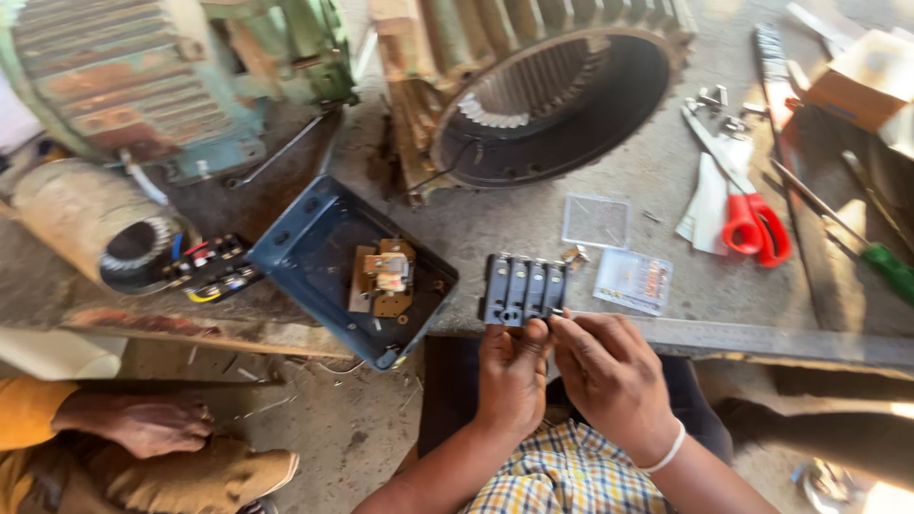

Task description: The person sits at a workbench and assembles an electrical terminal block, using a screwdriver to tighten screws on the black connector while fitting small metal contact parts into it by hand. They pick up small components from a plastic packet, insert them into the block, and turn the block over to work on different sides.

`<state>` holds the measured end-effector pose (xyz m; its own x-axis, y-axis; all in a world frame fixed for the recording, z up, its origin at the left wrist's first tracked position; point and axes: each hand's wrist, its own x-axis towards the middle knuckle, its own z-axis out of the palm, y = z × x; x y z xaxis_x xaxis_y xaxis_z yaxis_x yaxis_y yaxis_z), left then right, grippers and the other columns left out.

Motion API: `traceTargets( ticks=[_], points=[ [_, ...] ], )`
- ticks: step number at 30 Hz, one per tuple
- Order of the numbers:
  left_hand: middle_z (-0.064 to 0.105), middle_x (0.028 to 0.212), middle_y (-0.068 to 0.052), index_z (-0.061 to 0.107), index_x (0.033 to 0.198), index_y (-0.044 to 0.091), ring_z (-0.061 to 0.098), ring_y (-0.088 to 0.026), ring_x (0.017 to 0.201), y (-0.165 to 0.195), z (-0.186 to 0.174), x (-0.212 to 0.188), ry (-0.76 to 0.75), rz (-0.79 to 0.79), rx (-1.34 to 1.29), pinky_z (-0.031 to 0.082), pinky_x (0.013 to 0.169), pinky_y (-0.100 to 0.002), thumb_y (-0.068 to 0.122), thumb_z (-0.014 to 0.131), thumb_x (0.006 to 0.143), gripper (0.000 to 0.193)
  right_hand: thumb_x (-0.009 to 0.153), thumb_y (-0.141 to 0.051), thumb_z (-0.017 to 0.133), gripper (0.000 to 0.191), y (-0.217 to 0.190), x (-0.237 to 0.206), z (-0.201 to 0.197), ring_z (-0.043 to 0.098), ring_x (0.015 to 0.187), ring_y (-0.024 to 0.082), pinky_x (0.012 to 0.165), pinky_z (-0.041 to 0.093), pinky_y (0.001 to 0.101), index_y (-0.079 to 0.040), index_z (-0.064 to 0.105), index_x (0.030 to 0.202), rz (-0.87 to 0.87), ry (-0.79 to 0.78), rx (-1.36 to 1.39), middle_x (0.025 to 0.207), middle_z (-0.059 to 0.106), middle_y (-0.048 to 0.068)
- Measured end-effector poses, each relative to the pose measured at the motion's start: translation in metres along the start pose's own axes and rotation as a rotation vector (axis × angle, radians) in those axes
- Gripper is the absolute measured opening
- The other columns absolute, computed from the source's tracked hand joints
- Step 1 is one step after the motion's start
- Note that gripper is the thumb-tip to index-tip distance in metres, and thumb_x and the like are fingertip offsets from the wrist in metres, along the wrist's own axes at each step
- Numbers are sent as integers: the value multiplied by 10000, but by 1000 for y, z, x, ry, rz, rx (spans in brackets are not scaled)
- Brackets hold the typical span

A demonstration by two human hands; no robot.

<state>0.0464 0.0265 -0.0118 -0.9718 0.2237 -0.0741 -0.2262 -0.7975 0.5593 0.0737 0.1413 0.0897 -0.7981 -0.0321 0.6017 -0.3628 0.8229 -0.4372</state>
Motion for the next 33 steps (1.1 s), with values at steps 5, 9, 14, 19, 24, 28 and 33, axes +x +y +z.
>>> traceTargets(
  ticks=[5,9,14,19,24,28,33],
  points=[
    [705,1138,-124,591,1233,31,703,-236,1119,-1,4,3,-13,8,25,579,1019,-384,72,646,1016,228,769,5,788,435,16,-14,2,689,874,288,754,580,390,-48,697,1192,-94,-59,-6,1016,697,111],
    [712,1139,-131,601,1225,45,697,-244,1094,11,10,7,29,-51,8,576,995,-376,96,638,1015,219,751,-4,827,477,32,-18,-12,686,864,253,733,565,352,-70,709,1209,-61,-69,75,1018,704,103],
    [698,1149,-86,608,1160,54,713,-261,1120,20,18,12,63,-94,-45,599,1007,-378,104,661,994,182,1077,-269,515,286,130,-9,-101,605,798,223,684,480,333,-76,634,1252,366,18,-149,1044,667,77],
    [716,1145,-84,641,1159,82,698,-246,1094,23,18,17,78,-126,-55,592,966,-355,126,659,973,192,1140,-237,663,226,226,-28,-137,650,814,326,704,520,403,-51,587,1244,504,-219,-908,1038,666,155],
    [700,1126,-59,616,1110,85,706,-275,1127,20,16,18,45,-87,-103,594,1004,-374,99,673,1000,125,1121,-201,657,220,222,-29,-129,664,831,321,729,538,402,-55,566,1259,623,-189,-768,1037,661,149],
    [702,1141,-44,615,1140,106,697,-255,1122,20,14,18,63,-112,-56,583,1014,-371,121,653,985,160,1105,-171,652,225,209,-25,-128,675,844,318,749,553,401,-57,549,1271,614,-21,-571,1037,656,145],
    [684,1158,-46,602,1136,102,694,-250,1151,20,15,17,29,-79,-9,575,1052,-380,125,658,1012,138,1086,-134,646,243,192,-40,-128,688,860,313,774,571,400,-61,528,1286,573,241,-47,1037,651,139]
  ],
)
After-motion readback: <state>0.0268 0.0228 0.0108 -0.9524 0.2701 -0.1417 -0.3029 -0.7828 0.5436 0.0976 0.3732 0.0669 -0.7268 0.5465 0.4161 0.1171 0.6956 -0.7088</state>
